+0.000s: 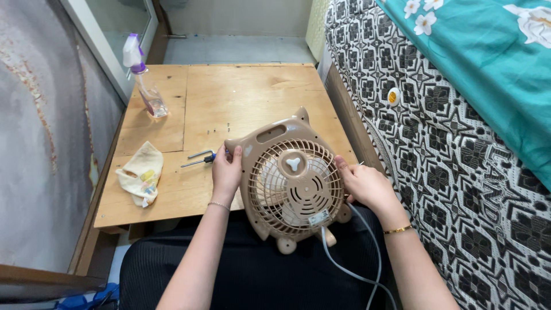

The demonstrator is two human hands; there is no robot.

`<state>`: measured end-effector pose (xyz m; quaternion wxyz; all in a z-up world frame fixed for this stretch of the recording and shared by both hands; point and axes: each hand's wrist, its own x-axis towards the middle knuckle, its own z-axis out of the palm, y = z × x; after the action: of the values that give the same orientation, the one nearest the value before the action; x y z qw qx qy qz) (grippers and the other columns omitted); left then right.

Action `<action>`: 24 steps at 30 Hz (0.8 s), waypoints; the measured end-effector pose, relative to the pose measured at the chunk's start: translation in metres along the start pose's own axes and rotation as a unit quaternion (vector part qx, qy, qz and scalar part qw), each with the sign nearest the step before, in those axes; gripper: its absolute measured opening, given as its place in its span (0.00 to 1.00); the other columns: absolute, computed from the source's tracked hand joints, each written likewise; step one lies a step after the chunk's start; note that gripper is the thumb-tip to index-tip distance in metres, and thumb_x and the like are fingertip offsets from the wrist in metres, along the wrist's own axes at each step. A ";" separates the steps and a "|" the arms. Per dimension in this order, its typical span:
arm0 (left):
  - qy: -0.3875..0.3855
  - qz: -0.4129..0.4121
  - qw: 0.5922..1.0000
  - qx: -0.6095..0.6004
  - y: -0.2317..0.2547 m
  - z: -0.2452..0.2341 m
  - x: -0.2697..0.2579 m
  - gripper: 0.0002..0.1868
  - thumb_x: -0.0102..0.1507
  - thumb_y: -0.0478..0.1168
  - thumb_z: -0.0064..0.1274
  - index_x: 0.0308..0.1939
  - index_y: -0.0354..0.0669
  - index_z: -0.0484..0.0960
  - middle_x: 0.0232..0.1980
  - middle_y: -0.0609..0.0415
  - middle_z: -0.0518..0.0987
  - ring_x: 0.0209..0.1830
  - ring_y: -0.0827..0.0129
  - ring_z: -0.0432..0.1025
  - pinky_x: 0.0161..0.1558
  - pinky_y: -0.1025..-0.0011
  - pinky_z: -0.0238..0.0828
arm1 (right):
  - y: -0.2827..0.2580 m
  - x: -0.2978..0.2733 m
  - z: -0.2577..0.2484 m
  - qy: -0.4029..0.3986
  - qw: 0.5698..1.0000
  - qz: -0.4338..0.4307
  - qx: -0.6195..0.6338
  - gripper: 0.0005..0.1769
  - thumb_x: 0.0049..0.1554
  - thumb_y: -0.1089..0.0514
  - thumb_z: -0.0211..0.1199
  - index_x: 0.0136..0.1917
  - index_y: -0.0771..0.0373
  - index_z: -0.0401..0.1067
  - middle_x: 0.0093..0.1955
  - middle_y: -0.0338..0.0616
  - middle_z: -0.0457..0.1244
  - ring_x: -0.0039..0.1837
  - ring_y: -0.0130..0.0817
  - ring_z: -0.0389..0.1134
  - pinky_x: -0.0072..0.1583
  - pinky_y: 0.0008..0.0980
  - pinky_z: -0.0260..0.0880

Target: The person disassembles a small beige electric fan by removing screws from the front grille and base, then reassembles it by replacing the screws and securing the components. The fan is handled on the lap throughout the process.

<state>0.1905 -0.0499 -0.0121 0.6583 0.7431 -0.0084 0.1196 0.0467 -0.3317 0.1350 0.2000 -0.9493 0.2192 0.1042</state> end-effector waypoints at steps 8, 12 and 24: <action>-0.048 -0.071 0.996 -0.034 -0.025 -0.007 0.002 0.26 0.70 0.56 0.49 0.51 0.33 0.81 0.41 0.53 0.84 0.40 0.73 0.75 0.45 0.72 0.72 | -0.033 0.013 -0.034 0.051 0.981 -0.100 -0.158 0.35 0.62 0.27 0.43 0.49 0.53 0.81 0.39 0.39 0.73 0.45 0.35 0.75 0.51 0.39 0.74; -0.086 -0.039 0.985 -0.142 -0.040 -0.007 -0.001 0.27 0.70 0.59 0.46 0.52 0.37 0.80 0.45 0.56 0.83 0.44 0.75 0.72 0.48 0.75 0.70 | -0.095 0.044 -0.025 0.110 0.948 -0.284 -0.093 0.15 0.60 0.43 0.58 0.50 0.51 0.79 0.44 0.38 0.72 0.47 0.37 0.74 0.50 0.39 0.73; -0.020 -0.013 0.998 -0.062 -0.013 -0.018 -0.025 0.26 0.70 0.59 0.43 0.54 0.40 0.80 0.46 0.47 0.85 0.44 0.67 0.77 0.48 0.68 0.73 | -0.275 0.224 0.065 0.027 0.942 -0.321 -0.092 0.06 0.48 0.57 0.73 0.42 0.54 0.84 0.43 0.42 0.73 0.47 0.36 0.75 0.50 0.37 0.75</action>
<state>0.1652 -0.0340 -0.0272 0.7043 0.7032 -0.0190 0.0954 0.3626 -0.1614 0.1045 0.1286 -0.9860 -0.1021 0.0285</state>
